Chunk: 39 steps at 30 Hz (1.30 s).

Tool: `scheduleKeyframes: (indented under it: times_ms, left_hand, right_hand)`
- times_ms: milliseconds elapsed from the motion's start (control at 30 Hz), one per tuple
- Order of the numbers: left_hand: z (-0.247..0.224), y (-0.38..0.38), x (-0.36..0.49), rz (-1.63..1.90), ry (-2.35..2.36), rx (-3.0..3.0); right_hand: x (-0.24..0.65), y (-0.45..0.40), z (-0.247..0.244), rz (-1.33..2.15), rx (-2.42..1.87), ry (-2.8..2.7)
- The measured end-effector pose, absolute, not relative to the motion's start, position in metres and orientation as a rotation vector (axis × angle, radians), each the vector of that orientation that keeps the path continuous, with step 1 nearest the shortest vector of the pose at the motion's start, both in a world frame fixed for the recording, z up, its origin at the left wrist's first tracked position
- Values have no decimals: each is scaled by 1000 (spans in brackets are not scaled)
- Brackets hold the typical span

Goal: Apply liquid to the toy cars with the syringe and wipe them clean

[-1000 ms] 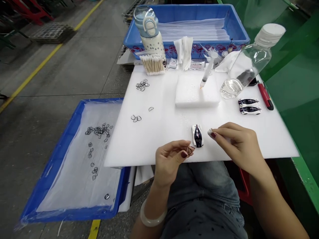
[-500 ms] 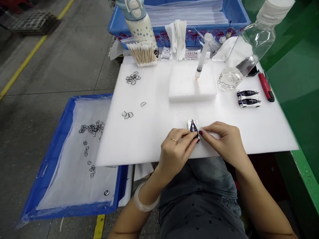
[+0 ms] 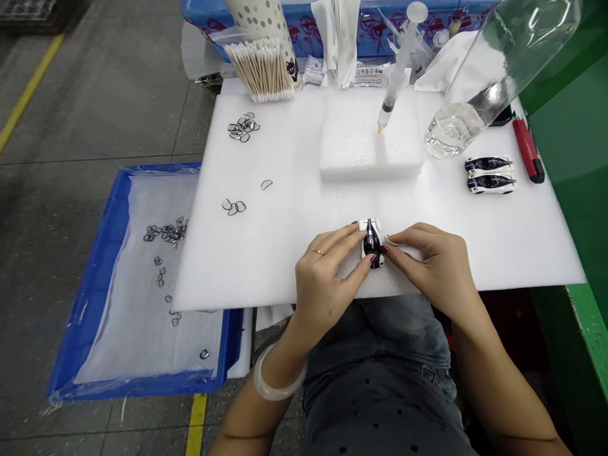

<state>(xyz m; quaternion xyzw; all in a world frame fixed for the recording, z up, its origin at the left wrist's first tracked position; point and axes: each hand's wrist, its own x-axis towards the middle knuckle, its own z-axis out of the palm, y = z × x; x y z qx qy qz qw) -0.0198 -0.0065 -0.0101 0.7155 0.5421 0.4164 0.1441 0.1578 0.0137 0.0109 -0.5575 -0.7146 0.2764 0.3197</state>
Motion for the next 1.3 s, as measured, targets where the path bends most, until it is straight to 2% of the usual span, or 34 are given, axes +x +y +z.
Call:
scheduleKeyframes:
  times_ms: [433,633,700,800,1067,1300]
  left_hand:
    - [-7,-5,-20,1179,1583,1987]
    - [3,8,-33,812,1258,2155]
    - [0,13,-32,772,1213,2240]
    - [-7,15,-25,916,1398,2215]
    - [-9,12,-29,972,1378,2097]
    - [-10,13,-28,1008,1392,2097]
  right_hand:
    - [156,14,10,690,-1478,-1881]
    - [168,10,15,908,-1405,-1727]
    - [171,5,16,853,-1400,-1657]
    - [173,-2,12,643,-1372,-1692]
    - [169,-5,-8,61,-1149,-2164]
    - [162,-4,-8,127,-1381,-2035]
